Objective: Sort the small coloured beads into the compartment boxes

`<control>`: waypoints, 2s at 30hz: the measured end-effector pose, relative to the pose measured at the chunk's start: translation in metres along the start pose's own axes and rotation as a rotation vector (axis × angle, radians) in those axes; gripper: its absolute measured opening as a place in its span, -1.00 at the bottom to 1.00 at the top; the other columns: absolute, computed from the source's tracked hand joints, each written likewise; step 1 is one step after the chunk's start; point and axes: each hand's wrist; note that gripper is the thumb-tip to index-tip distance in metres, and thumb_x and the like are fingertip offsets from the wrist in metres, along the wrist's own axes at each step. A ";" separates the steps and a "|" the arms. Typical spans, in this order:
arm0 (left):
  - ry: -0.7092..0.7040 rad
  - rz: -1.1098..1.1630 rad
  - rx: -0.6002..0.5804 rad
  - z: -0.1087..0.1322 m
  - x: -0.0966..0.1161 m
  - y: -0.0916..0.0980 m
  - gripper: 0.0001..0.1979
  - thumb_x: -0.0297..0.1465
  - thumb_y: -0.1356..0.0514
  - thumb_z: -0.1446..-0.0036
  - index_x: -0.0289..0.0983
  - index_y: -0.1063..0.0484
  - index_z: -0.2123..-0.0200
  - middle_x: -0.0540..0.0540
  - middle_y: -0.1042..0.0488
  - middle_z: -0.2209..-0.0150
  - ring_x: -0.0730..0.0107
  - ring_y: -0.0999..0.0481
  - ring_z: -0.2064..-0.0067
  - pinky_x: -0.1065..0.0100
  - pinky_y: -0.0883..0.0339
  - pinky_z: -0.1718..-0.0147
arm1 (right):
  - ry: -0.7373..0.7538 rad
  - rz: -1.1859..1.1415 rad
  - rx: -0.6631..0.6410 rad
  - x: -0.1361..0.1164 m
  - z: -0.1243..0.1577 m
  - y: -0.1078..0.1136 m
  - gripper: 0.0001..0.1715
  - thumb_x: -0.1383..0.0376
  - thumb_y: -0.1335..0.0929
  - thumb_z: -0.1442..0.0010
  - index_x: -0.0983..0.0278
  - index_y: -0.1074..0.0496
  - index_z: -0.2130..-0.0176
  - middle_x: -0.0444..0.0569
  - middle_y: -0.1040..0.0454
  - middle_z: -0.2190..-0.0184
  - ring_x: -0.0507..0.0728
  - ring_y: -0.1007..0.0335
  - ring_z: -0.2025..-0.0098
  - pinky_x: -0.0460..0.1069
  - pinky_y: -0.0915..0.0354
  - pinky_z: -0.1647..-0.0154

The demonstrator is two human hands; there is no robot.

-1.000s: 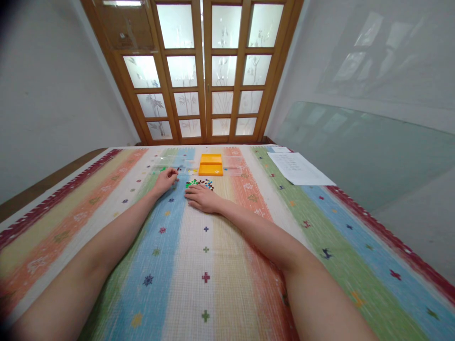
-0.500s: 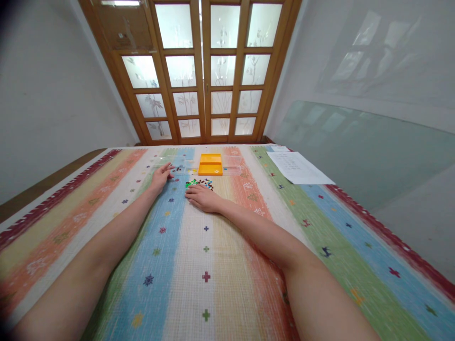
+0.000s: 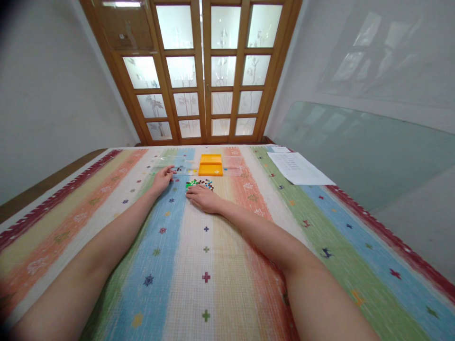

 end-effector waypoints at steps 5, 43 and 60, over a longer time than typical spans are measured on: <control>-0.064 -0.056 -0.041 0.005 0.003 -0.002 -0.51 -0.39 -0.16 -0.27 -0.25 -0.44 -0.26 -0.15 -0.62 0.02 0.42 -0.53 0.34 0.34 -0.46 0.22 | 0.001 0.033 0.009 0.001 0.002 -0.002 -0.56 0.27 -0.25 -0.53 0.24 -0.45 -0.29 0.16 -0.46 -0.26 0.23 -0.28 -0.36 0.26 -0.14 -0.42; -0.561 -0.527 -0.371 0.042 0.042 -0.020 -0.69 -0.39 -0.15 -0.32 -0.16 -0.63 -0.02 -0.16 -0.56 -0.04 0.09 -0.45 -0.15 0.05 -0.28 -0.25 | -0.521 0.131 0.176 0.070 0.034 0.027 -0.81 0.29 -0.39 -0.38 0.25 -0.63 0.10 0.09 -0.55 0.13 0.23 -0.44 0.01 0.08 -0.35 -0.03; -0.650 -0.593 -0.370 0.048 0.054 -0.020 -0.72 -0.38 -0.16 -0.34 -0.14 -0.64 0.01 -0.16 -0.54 0.01 0.10 -0.44 -0.08 0.09 -0.32 -0.18 | -0.568 0.142 0.129 0.063 0.029 0.024 -0.81 0.27 -0.38 -0.41 0.23 -0.62 0.21 0.05 -0.56 0.17 0.18 -0.43 0.07 0.01 -0.27 0.04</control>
Point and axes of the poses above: each hand's wrist, its own z-axis away from the middle knuckle, its own y-axis out of the back of the hand, x = y × z
